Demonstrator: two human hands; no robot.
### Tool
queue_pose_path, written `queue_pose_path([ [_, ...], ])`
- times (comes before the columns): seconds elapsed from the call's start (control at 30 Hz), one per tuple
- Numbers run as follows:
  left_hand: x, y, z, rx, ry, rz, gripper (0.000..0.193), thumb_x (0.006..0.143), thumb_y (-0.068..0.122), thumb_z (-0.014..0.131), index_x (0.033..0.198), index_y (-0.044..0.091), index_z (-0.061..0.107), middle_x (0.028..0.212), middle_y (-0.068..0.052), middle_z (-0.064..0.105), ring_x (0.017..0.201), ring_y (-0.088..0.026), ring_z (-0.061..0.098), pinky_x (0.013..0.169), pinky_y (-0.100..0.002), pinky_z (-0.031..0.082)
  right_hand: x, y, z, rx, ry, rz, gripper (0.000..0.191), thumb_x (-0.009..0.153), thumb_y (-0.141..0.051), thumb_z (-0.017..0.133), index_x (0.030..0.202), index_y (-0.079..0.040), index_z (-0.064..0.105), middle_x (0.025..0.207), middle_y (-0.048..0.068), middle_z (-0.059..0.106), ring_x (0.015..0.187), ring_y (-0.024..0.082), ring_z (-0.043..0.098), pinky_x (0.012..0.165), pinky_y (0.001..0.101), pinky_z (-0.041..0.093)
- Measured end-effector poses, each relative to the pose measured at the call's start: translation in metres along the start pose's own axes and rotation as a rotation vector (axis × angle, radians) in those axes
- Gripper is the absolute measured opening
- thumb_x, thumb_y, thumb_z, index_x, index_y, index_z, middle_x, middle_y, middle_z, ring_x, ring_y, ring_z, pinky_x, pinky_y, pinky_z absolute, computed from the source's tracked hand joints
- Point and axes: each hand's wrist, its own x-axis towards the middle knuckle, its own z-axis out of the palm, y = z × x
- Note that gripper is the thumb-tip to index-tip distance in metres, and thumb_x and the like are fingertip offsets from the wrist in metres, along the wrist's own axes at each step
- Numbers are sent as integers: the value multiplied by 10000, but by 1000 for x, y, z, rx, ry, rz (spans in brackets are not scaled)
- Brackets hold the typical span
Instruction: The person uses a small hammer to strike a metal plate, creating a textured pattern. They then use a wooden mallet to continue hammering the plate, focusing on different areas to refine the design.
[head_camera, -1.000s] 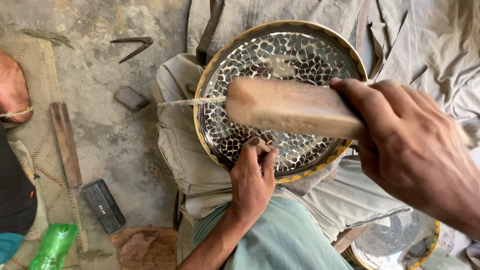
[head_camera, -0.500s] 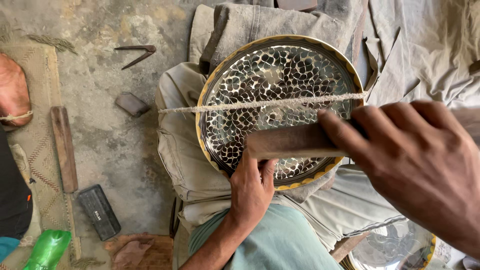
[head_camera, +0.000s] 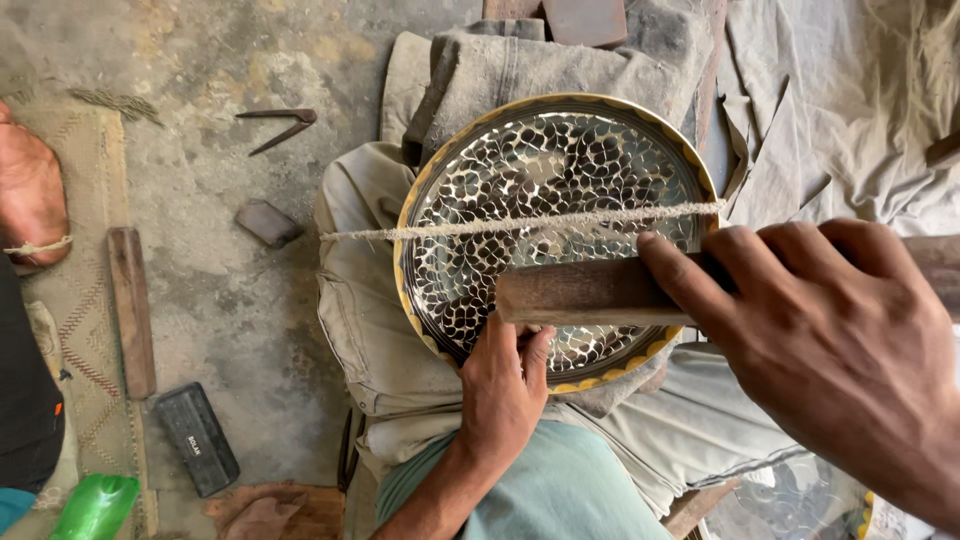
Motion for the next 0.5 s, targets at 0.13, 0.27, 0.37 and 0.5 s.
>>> queue_pose_path([
  [0.13,3,4,-2,-15,-21,-43,175,999,80,695,1010,-1,541,890,-118,638,775,-230,698,656,-359,578,-5,6,10,517,76,84,724,782,-94,717,1478,-30,530,1066,145,672,909,283,682,801,424,564],
  [0.27,16,17,-23,-104,12,-105,140,983,52,686,1003,0,558,909,-85,659,782,-183,709,638,-338,591,-17,14,30,767,-18,291,736,710,-129,767,1419,-71,581,1174,117,684,891,268,697,752,407,583],
  [0.37,39,28,-65,-169,207,-156,145,961,67,666,1026,-1,555,962,-61,698,806,-147,716,631,-320,612,-30,5,47,883,40,443,698,666,-130,822,1329,-39,623,1275,165,599,1094,314,605,907,435,516],
  [0.5,98,20,-109,199,327,17,221,1081,221,559,1103,3,578,924,-115,625,804,-229,601,707,-385,497,-38,-17,80,1039,212,513,740,596,-60,788,1306,23,597,1422,206,495,1301,363,481,1100,444,359],
])
